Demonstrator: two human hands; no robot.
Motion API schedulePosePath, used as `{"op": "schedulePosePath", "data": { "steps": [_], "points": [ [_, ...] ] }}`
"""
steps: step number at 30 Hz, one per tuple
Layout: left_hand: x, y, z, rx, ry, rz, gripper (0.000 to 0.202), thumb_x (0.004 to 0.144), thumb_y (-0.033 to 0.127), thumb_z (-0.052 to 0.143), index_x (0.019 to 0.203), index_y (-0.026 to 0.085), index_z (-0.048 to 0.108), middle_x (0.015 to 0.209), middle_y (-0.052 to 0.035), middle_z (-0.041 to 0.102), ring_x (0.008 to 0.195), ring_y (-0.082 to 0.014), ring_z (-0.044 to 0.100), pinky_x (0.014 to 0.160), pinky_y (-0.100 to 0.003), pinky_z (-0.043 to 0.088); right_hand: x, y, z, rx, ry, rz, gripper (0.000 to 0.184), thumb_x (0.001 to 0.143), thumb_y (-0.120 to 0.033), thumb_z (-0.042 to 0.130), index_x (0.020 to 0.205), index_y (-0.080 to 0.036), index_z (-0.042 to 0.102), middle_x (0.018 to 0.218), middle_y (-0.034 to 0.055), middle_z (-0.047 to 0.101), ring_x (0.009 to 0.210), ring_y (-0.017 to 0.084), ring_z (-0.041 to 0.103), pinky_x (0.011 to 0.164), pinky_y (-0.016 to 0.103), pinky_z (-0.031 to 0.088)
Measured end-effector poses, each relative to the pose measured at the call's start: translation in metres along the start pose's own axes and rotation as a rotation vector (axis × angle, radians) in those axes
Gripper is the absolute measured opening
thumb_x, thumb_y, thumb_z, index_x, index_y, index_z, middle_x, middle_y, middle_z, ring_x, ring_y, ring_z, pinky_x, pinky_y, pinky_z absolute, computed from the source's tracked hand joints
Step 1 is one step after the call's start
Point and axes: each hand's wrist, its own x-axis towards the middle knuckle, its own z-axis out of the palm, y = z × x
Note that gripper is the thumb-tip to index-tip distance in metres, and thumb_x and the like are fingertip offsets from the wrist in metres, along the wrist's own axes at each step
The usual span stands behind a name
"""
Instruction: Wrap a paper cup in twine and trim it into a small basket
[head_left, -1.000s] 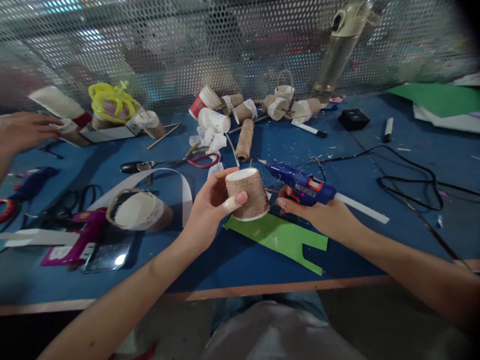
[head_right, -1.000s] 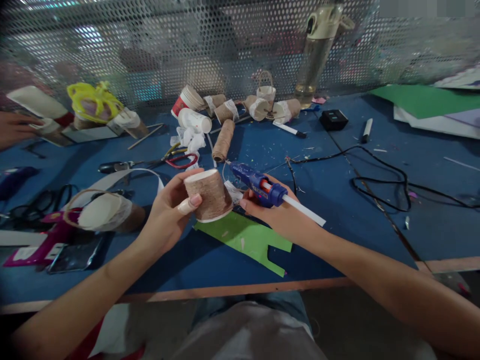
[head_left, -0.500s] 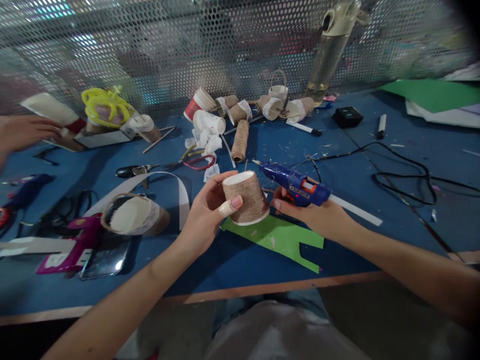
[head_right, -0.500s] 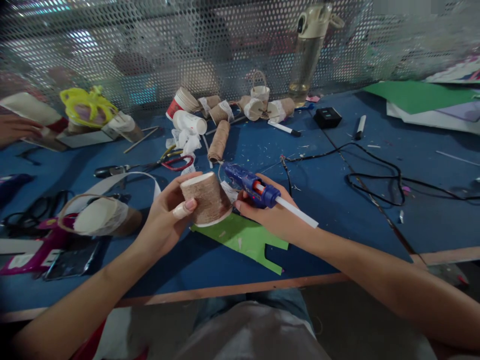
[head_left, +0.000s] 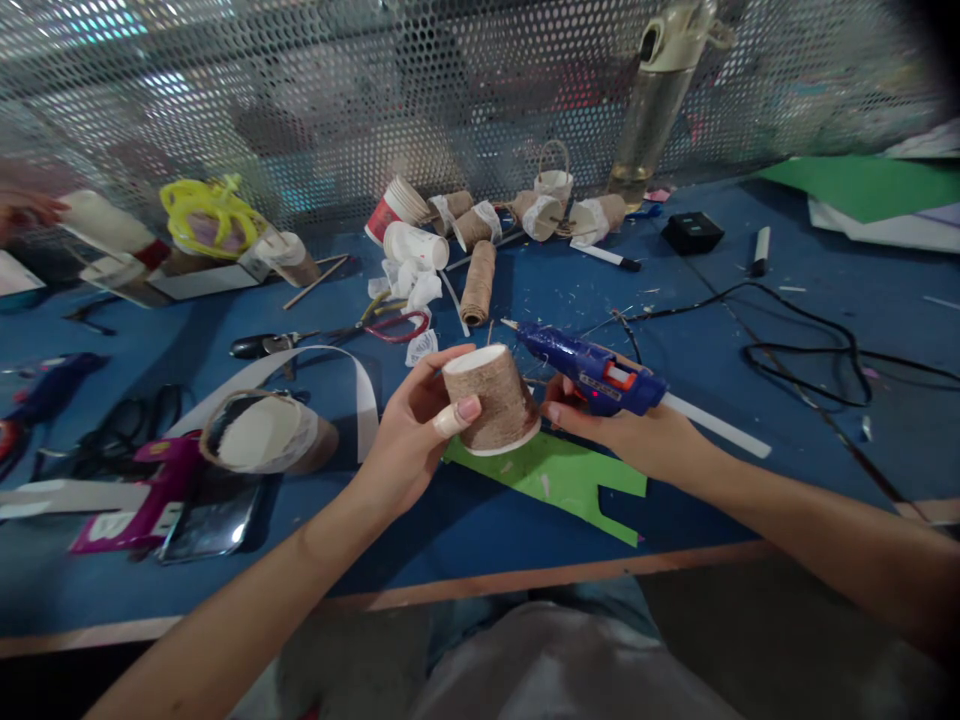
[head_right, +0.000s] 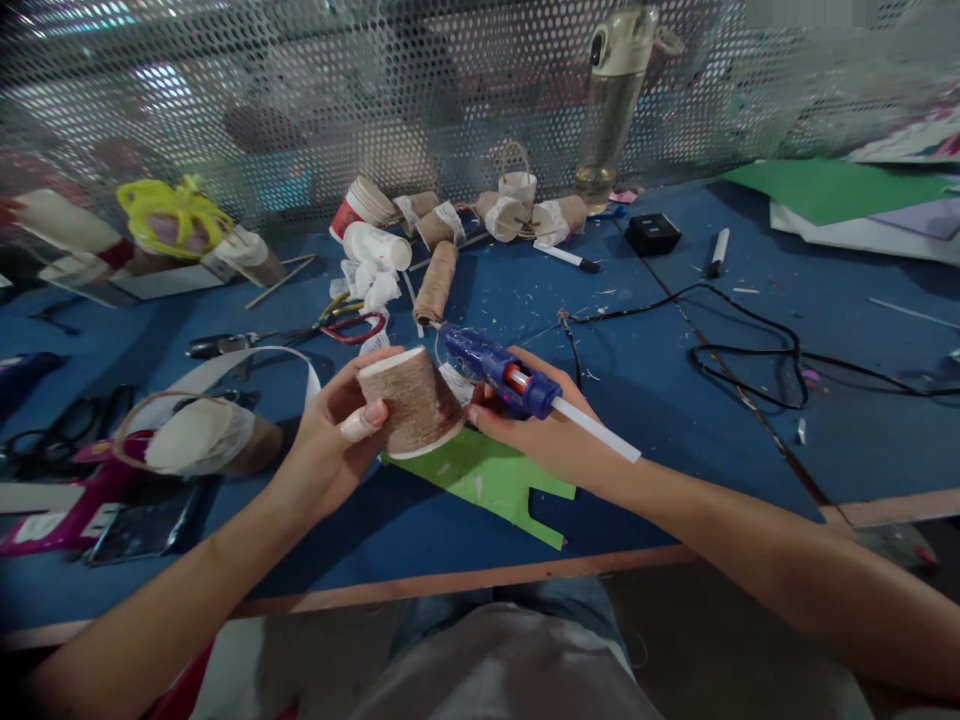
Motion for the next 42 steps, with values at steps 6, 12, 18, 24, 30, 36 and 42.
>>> {"op": "schedulePosePath", "data": {
  "steps": [6, 12, 18, 24, 30, 36, 42],
  "points": [
    [-0.001, -0.001, 0.000, -0.010, 0.008, 0.005, 0.047, 0.070, 0.034, 0.090, 0.114, 0.028, 0.074, 0.112, -0.0023, 0.071, 0.101, -0.0164, 0.066, 0.081, -0.019, 0.054, -0.001, -0.004, -0.001, -0.008, 0.001, -0.005, 0.023, 0.080, -0.032, 0.079, 0.087, -0.024, 0.059, 0.084, -0.0017, 0.068, 0.079, 0.016, 0.068, 0.078, 0.031, 0.060],
    [0.001, -0.002, -0.002, -0.063, -0.039, -0.020, 0.052, 0.069, 0.036, 0.090, 0.117, 0.027, 0.073, 0.115, -0.0048, 0.072, 0.104, -0.0220, 0.068, 0.085, -0.026, 0.057, -0.004, -0.009, 0.001, -0.005, 0.010, -0.039, 0.027, 0.077, -0.037, 0.082, 0.081, -0.024, 0.059, 0.083, -0.0011, 0.068, 0.079, 0.017, 0.068, 0.077, 0.033, 0.061],
    [0.002, -0.001, -0.001, -0.124, -0.110, -0.053, 0.053, 0.070, 0.041, 0.089, 0.118, 0.025, 0.073, 0.115, -0.0081, 0.073, 0.107, -0.0276, 0.069, 0.090, -0.035, 0.058, -0.003, -0.007, 0.003, 0.057, 0.010, -0.048, 0.038, 0.069, -0.044, 0.088, 0.081, -0.023, 0.059, 0.078, -0.0027, 0.066, 0.074, 0.015, 0.065, 0.074, 0.032, 0.059],
    [0.002, 0.001, 0.000, -0.130, -0.131, -0.062, 0.051, 0.079, 0.037, 0.083, 0.128, 0.031, 0.068, 0.115, -0.0034, 0.074, 0.099, -0.0223, 0.072, 0.083, -0.029, 0.060, -0.001, 0.008, 0.001, 0.076, -0.058, -0.040, 0.038, 0.067, -0.037, 0.090, 0.086, -0.023, 0.060, 0.083, -0.0031, 0.068, 0.075, 0.015, 0.066, 0.072, 0.030, 0.058],
    [0.001, 0.006, -0.001, -0.159, -0.070, -0.063, 0.047, 0.084, 0.038, 0.077, 0.128, 0.028, 0.068, 0.121, -0.0037, 0.074, 0.104, -0.0233, 0.072, 0.086, -0.029, 0.060, 0.002, -0.001, 0.003, 0.085, -0.039, -0.042, 0.035, 0.068, -0.038, 0.089, 0.082, -0.024, 0.060, 0.083, -0.0021, 0.068, 0.077, 0.015, 0.066, 0.076, 0.032, 0.059],
    [0.002, 0.010, -0.004, -0.201, -0.027, -0.113, 0.047, 0.086, 0.044, 0.074, 0.126, 0.020, 0.068, 0.125, -0.0093, 0.072, 0.106, -0.0275, 0.073, 0.096, -0.040, 0.059, 0.004, -0.003, 0.001, 0.117, 0.006, -0.023, 0.033, 0.068, -0.036, 0.089, 0.080, -0.025, 0.060, 0.081, -0.0035, 0.065, 0.074, 0.015, 0.064, 0.079, 0.033, 0.058],
    [0.001, 0.009, -0.005, -0.171, -0.012, -0.150, 0.049, 0.082, 0.044, 0.079, 0.123, 0.021, 0.068, 0.116, -0.0072, 0.074, 0.098, -0.0239, 0.073, 0.089, -0.035, 0.061, 0.000, 0.005, 0.003, 0.095, 0.034, -0.004, 0.029, 0.074, -0.040, 0.083, 0.085, -0.025, 0.061, 0.079, -0.0029, 0.064, 0.072, 0.015, 0.063, 0.079, 0.033, 0.059]
  ]
}}
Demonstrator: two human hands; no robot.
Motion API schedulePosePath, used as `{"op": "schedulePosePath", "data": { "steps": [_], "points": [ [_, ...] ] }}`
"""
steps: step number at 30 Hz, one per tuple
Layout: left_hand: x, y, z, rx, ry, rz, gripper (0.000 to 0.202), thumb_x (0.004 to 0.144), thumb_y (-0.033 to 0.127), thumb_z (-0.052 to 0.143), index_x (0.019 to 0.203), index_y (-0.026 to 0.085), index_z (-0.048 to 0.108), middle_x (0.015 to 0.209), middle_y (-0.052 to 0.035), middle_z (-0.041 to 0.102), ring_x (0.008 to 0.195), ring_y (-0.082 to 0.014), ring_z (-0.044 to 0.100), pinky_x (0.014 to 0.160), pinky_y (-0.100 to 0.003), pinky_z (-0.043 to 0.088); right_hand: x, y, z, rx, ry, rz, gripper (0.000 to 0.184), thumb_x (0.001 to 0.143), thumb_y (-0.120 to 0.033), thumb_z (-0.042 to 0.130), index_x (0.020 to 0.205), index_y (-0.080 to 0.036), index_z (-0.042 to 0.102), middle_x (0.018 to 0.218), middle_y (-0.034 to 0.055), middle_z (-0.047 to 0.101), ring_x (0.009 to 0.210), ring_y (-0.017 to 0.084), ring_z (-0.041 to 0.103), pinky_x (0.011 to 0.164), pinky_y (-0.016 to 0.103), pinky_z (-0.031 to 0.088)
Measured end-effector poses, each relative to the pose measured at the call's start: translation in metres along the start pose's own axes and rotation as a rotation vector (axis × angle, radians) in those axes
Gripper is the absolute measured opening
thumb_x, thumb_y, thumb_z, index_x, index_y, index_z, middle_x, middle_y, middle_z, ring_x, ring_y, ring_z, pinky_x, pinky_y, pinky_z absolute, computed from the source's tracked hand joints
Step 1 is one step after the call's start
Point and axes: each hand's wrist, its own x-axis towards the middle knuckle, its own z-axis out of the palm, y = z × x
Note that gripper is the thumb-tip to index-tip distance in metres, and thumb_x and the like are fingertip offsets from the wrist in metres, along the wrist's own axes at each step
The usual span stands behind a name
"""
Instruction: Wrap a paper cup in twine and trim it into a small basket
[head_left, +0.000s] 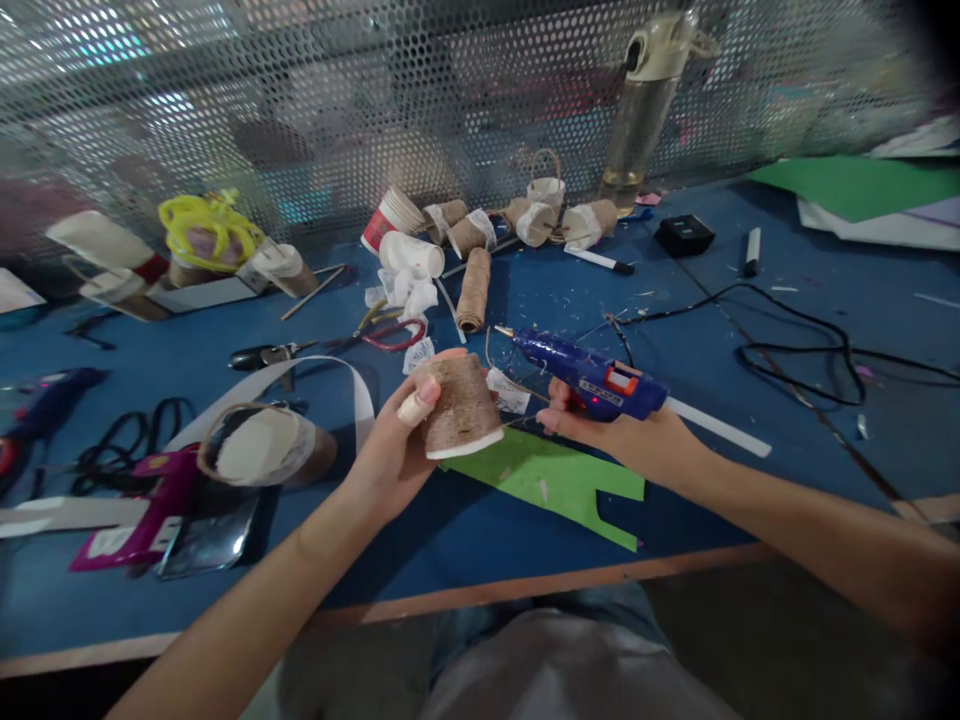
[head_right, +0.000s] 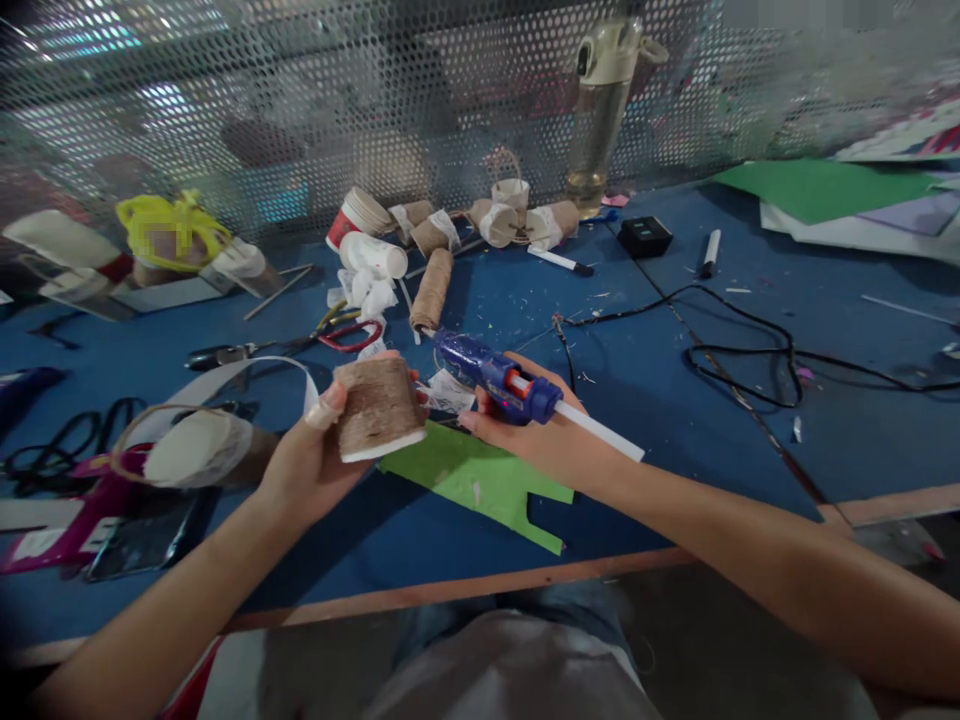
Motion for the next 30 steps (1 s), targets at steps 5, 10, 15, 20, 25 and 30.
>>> {"op": "schedulePosePath", "data": {
  "steps": [5, 10, 15, 20, 25, 30],
  "points": [
    [-0.001, 0.005, -0.004, 0.020, 0.006, 0.070, 0.047, 0.083, 0.042, 0.076, 0.125, 0.021, 0.068, 0.119, -0.0078, 0.073, 0.100, -0.0257, 0.072, 0.088, -0.036, 0.061, -0.001, -0.005, -0.001, 0.020, -0.079, -0.080, 0.020, 0.080, -0.025, 0.076, 0.080, -0.023, 0.056, 0.086, 0.0007, 0.064, 0.091, 0.018, 0.067, 0.091, 0.035, 0.057],
    [0.000, 0.009, -0.008, 0.044, -0.038, 0.157, 0.049, 0.081, 0.039, 0.077, 0.125, 0.021, 0.069, 0.126, -0.0097, 0.071, 0.108, -0.0278, 0.070, 0.090, -0.035, 0.060, -0.001, -0.008, -0.004, -0.043, -0.080, -0.105, 0.016, 0.080, -0.025, 0.074, 0.082, -0.023, 0.058, 0.088, 0.0033, 0.065, 0.094, 0.021, 0.067, 0.090, 0.035, 0.059],
    [-0.001, 0.011, -0.006, 0.067, -0.061, 0.220, 0.050, 0.078, 0.035, 0.080, 0.124, 0.019, 0.071, 0.134, -0.0099, 0.068, 0.110, -0.0277, 0.068, 0.090, -0.035, 0.060, -0.004, -0.011, -0.006, -0.119, -0.079, -0.091, 0.018, 0.078, -0.027, 0.079, 0.079, -0.023, 0.062, 0.083, 0.0013, 0.068, 0.080, 0.019, 0.066, 0.075, 0.032, 0.059],
    [-0.004, 0.012, -0.007, 0.083, -0.021, 0.260, 0.053, 0.071, 0.037, 0.084, 0.120, 0.021, 0.073, 0.130, -0.0078, 0.071, 0.110, -0.0284, 0.069, 0.092, -0.034, 0.059, -0.007, -0.020, -0.013, -0.403, -0.069, -0.399, 0.024, 0.077, -0.025, 0.084, 0.081, -0.024, 0.059, 0.091, 0.0018, 0.066, 0.076, 0.017, 0.062, 0.066, 0.030, 0.053],
    [-0.004, 0.013, -0.008, 0.044, 0.021, 0.253, 0.050, 0.073, 0.039, 0.083, 0.119, 0.021, 0.074, 0.125, -0.0073, 0.073, 0.118, -0.0295, 0.066, 0.096, -0.034, 0.057, -0.007, -0.030, -0.017, -0.486, -0.156, -0.595, 0.020, 0.084, -0.018, 0.075, 0.080, -0.023, 0.055, 0.079, 0.0001, 0.060, 0.067, 0.014, 0.056, 0.061, 0.029, 0.047],
    [-0.004, 0.015, -0.007, 0.047, 0.027, 0.268, 0.052, 0.073, 0.040, 0.082, 0.121, 0.022, 0.073, 0.126, -0.0072, 0.073, 0.117, -0.0315, 0.067, 0.089, -0.037, 0.060, -0.008, -0.025, -0.023, -0.476, -0.297, -0.577, 0.017, 0.081, -0.019, 0.068, 0.076, -0.023, 0.051, 0.074, -0.0012, 0.053, 0.063, 0.014, 0.050, 0.056, 0.029, 0.039]
  ]
}}
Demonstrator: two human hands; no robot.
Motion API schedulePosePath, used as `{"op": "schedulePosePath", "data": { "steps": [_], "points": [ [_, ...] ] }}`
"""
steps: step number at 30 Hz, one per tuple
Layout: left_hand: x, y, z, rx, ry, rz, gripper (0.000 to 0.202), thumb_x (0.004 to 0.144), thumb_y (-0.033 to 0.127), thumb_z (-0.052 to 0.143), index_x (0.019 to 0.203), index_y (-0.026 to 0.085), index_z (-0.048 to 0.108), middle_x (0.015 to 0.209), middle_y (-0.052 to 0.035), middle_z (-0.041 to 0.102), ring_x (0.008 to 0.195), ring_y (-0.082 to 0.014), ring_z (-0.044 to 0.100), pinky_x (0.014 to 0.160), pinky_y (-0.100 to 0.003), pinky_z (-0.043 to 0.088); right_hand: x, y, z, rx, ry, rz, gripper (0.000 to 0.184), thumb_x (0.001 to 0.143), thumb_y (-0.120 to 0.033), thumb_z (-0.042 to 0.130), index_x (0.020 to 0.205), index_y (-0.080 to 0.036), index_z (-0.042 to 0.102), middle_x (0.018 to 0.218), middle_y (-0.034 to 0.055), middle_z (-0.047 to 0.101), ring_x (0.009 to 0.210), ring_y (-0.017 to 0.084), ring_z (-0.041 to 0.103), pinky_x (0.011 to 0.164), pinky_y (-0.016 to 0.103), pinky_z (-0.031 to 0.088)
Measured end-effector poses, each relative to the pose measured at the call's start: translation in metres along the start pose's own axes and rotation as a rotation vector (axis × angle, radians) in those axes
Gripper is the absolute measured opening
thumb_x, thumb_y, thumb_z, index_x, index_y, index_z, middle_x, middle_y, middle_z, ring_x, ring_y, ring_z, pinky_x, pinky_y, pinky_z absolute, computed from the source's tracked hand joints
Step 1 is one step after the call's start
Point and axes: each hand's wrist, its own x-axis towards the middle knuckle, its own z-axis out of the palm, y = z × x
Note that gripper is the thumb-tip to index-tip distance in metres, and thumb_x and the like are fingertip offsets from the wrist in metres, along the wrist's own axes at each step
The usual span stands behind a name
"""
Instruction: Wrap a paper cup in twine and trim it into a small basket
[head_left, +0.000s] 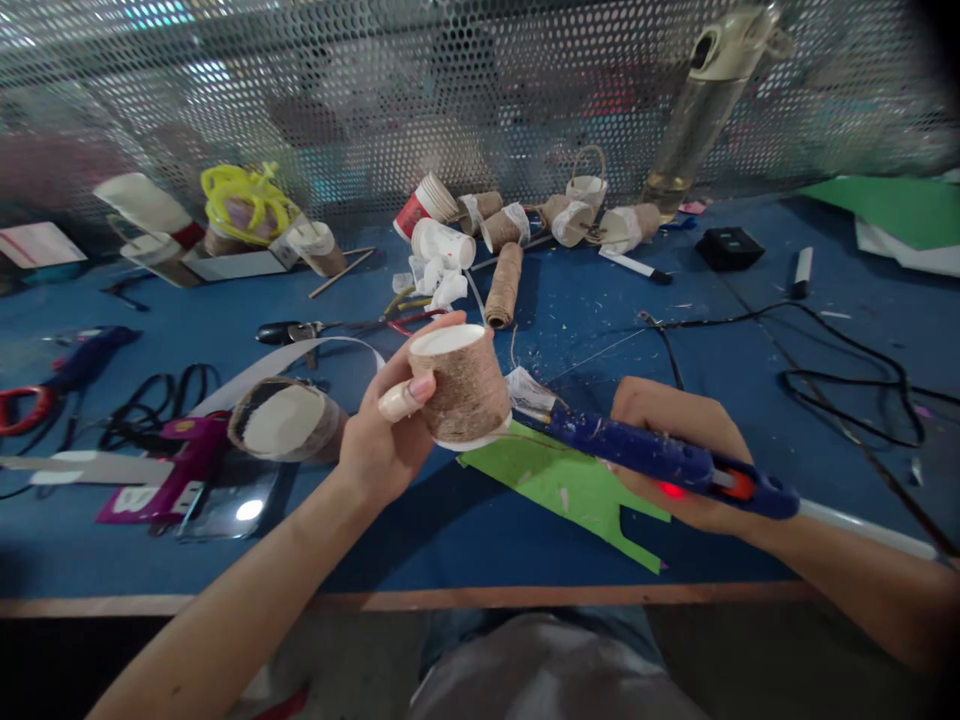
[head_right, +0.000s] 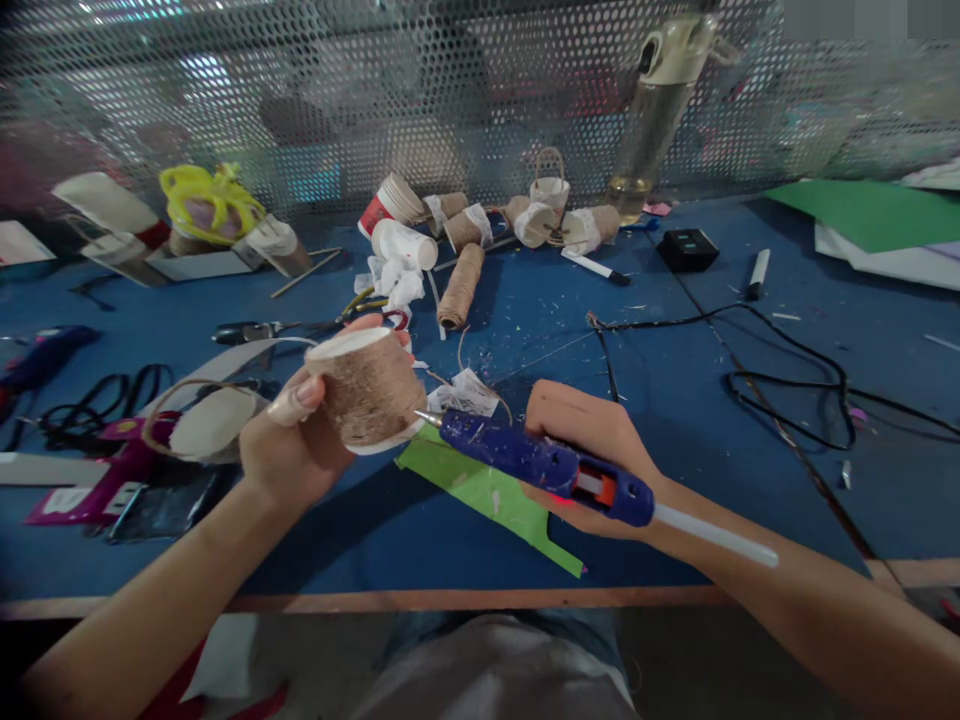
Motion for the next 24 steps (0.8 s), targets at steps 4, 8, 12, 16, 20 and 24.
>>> {"op": "schedulePosePath", "data": {
  "steps": [4, 8, 12, 16, 20, 24],
  "points": [
    [0.0009, 0.0004, 0.0008, 0.012, -0.008, 0.034, 0.051, 0.072, 0.041, 0.082, 0.119, 0.023, 0.073, 0.123, -0.0078, 0.074, 0.120, -0.0340, 0.065, 0.094, -0.042, 0.059, -0.0027, 0.0049, 0.0010, -0.050, -0.052, -0.015, 0.025, 0.081, -0.019, 0.067, 0.074, -0.023, 0.044, 0.075, -0.0024, 0.047, 0.063, 0.012, 0.046, 0.056, 0.026, 0.034],
    [0.0007, -0.0004, 0.0002, 0.009, -0.047, 0.063, 0.049, 0.073, 0.042, 0.082, 0.118, 0.026, 0.074, 0.121, -0.0076, 0.074, 0.128, -0.0371, 0.060, 0.103, -0.047, 0.055, -0.0023, 0.0061, 0.0005, -0.094, -0.114, -0.050, 0.027, 0.082, -0.022, 0.068, 0.077, -0.024, 0.042, 0.075, -0.0031, 0.044, 0.062, 0.011, 0.043, 0.055, 0.026, 0.032],
    [0.0002, -0.0010, -0.0005, 0.054, -0.020, 0.077, 0.048, 0.074, 0.041, 0.082, 0.120, 0.028, 0.074, 0.121, -0.0067, 0.074, 0.129, -0.0370, 0.059, 0.102, -0.047, 0.056, -0.0018, 0.0058, -0.0007, -0.143, -0.105, -0.042, 0.026, 0.083, -0.021, 0.067, 0.076, -0.024, 0.042, 0.075, -0.0030, 0.043, 0.060, 0.011, 0.042, 0.054, 0.026, 0.031],
    [0.0008, -0.0026, 0.0005, 0.093, -0.006, 0.117, 0.051, 0.073, 0.045, 0.084, 0.119, 0.026, 0.074, 0.121, -0.0077, 0.074, 0.130, -0.0364, 0.059, 0.106, -0.046, 0.053, -0.0025, 0.0057, -0.0005, -0.174, -0.110, -0.057, 0.026, 0.081, -0.021, 0.066, 0.077, -0.024, 0.040, 0.075, -0.0032, 0.044, 0.060, 0.011, 0.041, 0.054, 0.026, 0.029],
    [0.0008, -0.0039, 0.0033, 0.122, 0.012, 0.125, 0.052, 0.071, 0.043, 0.086, 0.119, 0.028, 0.074, 0.123, -0.0054, 0.073, 0.128, -0.0343, 0.060, 0.111, -0.046, 0.049, -0.0043, 0.0045, 0.0012, -0.191, -0.123, -0.049, 0.026, 0.080, -0.024, 0.064, 0.078, -0.024, 0.038, 0.077, -0.0035, 0.044, 0.059, 0.011, 0.038, 0.053, 0.026, 0.028],
    [0.0003, -0.0029, 0.0052, 0.139, 0.029, 0.124, 0.047, 0.071, 0.042, 0.086, 0.115, 0.031, 0.075, 0.122, -0.0032, 0.073, 0.132, -0.0344, 0.057, 0.110, -0.046, 0.050, -0.0048, 0.0026, 0.0016, -0.210, -0.117, -0.042, 0.024, 0.079, -0.024, 0.064, 0.078, -0.024, 0.039, 0.077, -0.0035, 0.044, 0.060, 0.011, 0.038, 0.053, 0.026, 0.028]
  ]
}}
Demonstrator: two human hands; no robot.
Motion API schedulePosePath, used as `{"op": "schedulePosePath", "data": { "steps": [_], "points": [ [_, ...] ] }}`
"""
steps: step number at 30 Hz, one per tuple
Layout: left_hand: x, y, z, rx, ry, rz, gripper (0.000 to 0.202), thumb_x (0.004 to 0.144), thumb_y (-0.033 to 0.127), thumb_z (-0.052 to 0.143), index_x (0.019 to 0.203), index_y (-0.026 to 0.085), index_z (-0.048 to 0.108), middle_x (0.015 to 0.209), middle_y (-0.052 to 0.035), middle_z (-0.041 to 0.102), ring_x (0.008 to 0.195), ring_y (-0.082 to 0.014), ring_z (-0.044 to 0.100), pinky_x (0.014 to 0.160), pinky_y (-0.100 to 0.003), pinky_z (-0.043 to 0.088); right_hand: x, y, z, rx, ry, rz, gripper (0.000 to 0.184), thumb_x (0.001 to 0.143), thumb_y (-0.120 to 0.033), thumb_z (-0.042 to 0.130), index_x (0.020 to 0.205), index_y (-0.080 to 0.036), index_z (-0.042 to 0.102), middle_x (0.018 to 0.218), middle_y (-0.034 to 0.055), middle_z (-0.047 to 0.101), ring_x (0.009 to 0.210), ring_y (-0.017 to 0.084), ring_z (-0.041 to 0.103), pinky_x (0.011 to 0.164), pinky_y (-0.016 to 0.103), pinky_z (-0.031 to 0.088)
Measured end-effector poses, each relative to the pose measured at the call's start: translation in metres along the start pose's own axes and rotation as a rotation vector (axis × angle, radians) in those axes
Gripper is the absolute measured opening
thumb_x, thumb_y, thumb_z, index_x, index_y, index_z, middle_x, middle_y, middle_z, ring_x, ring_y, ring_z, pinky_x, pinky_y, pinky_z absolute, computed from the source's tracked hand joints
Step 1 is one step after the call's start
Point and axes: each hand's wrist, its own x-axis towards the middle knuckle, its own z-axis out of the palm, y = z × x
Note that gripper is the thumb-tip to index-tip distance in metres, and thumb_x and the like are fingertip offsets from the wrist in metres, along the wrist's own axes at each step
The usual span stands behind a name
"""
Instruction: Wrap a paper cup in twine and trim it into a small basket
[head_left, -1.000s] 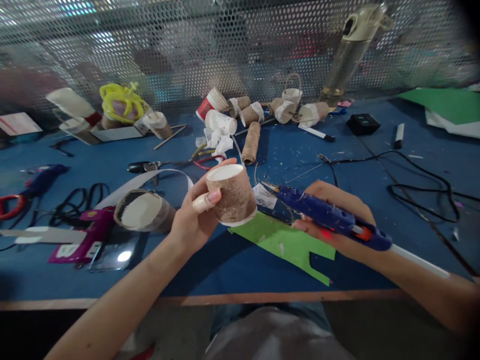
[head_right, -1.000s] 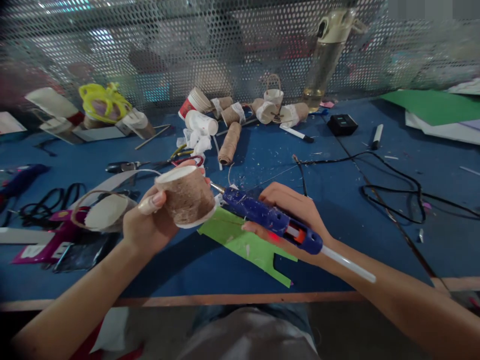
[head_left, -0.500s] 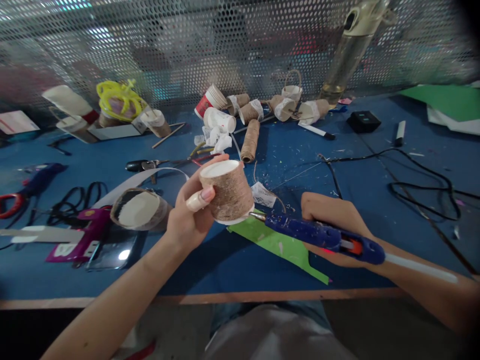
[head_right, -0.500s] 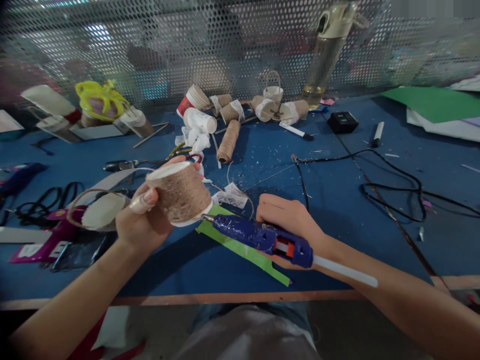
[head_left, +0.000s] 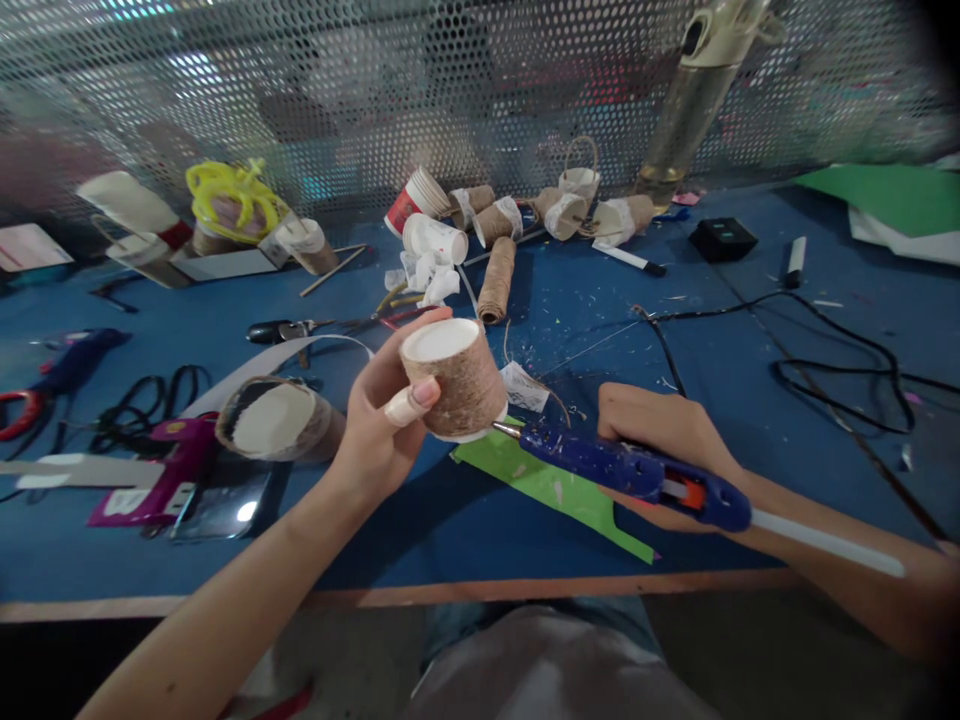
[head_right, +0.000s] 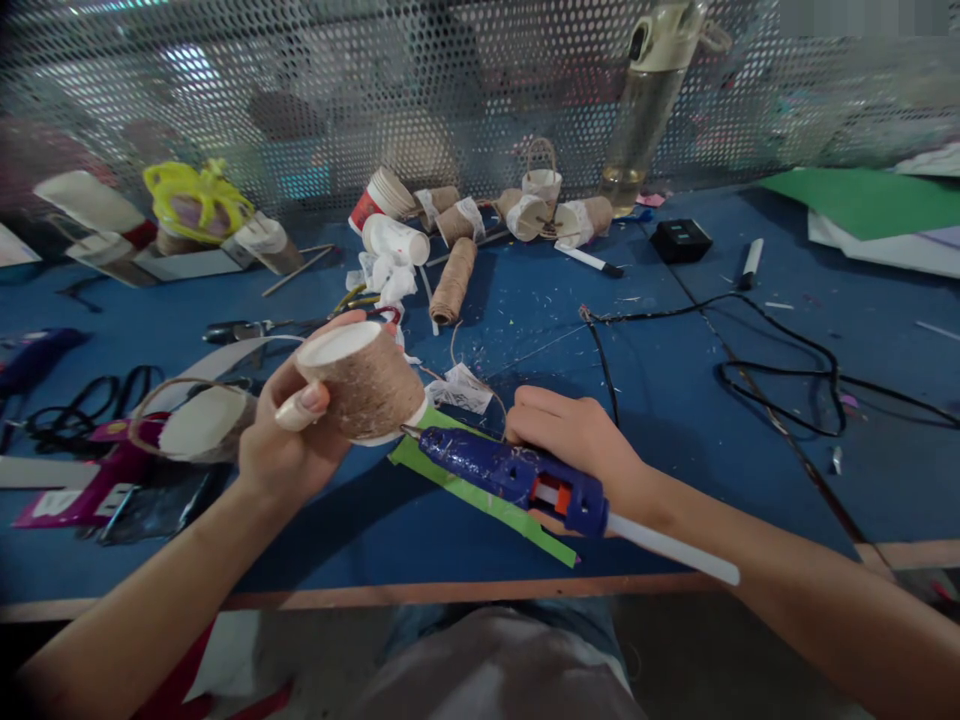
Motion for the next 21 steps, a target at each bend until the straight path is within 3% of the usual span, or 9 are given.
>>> {"op": "schedulePosePath", "data": {
  "steps": [5, 10, 16, 21],
  "points": [
    [0.0010, 0.0000, -0.0020, -0.003, 0.001, 0.046, 0.051, 0.072, 0.046, 0.085, 0.119, 0.026, 0.074, 0.124, -0.0067, 0.073, 0.133, -0.0363, 0.056, 0.108, -0.046, 0.052, -0.0002, 0.0024, -0.0015, -0.011, 0.029, 0.019, 0.024, 0.077, -0.018, 0.063, 0.077, -0.024, 0.040, 0.075, -0.0036, 0.044, 0.060, 0.011, 0.039, 0.054, 0.026, 0.029],
    [0.0011, -0.0017, -0.0044, 0.026, -0.029, 0.045, 0.048, 0.078, 0.046, 0.080, 0.124, 0.030, 0.072, 0.130, -0.0041, 0.071, 0.135, -0.0360, 0.054, 0.107, -0.047, 0.051, -0.0006, 0.0032, -0.0015, -0.015, 0.034, 0.025, 0.025, 0.078, -0.015, 0.063, 0.076, -0.024, 0.039, 0.074, -0.0035, 0.043, 0.059, 0.011, 0.039, 0.054, 0.026, 0.028],
    [-0.0005, -0.0001, -0.0005, 0.011, -0.008, 0.004, 0.046, 0.075, 0.042, 0.084, 0.119, 0.031, 0.074, 0.128, -0.0031, 0.072, 0.135, -0.0346, 0.055, 0.109, -0.045, 0.051, 0.0002, -0.0028, -0.0012, 0.013, 0.002, 0.008, 0.027, 0.075, -0.023, 0.064, 0.078, -0.024, 0.038, 0.075, -0.0034, 0.040, 0.060, 0.012, 0.037, 0.054, 0.026, 0.027],
    [-0.0015, 0.0000, -0.0001, 0.009, -0.013, -0.008, 0.045, 0.074, 0.041, 0.084, 0.116, 0.029, 0.075, 0.126, -0.0044, 0.072, 0.132, -0.0342, 0.057, 0.109, -0.044, 0.051, -0.0001, -0.0019, 0.0017, 0.004, 0.025, -0.004, 0.028, 0.078, -0.017, 0.063, 0.077, -0.023, 0.036, 0.074, -0.0052, 0.036, 0.058, 0.010, 0.033, 0.053, 0.024, 0.024]
  ]
}}
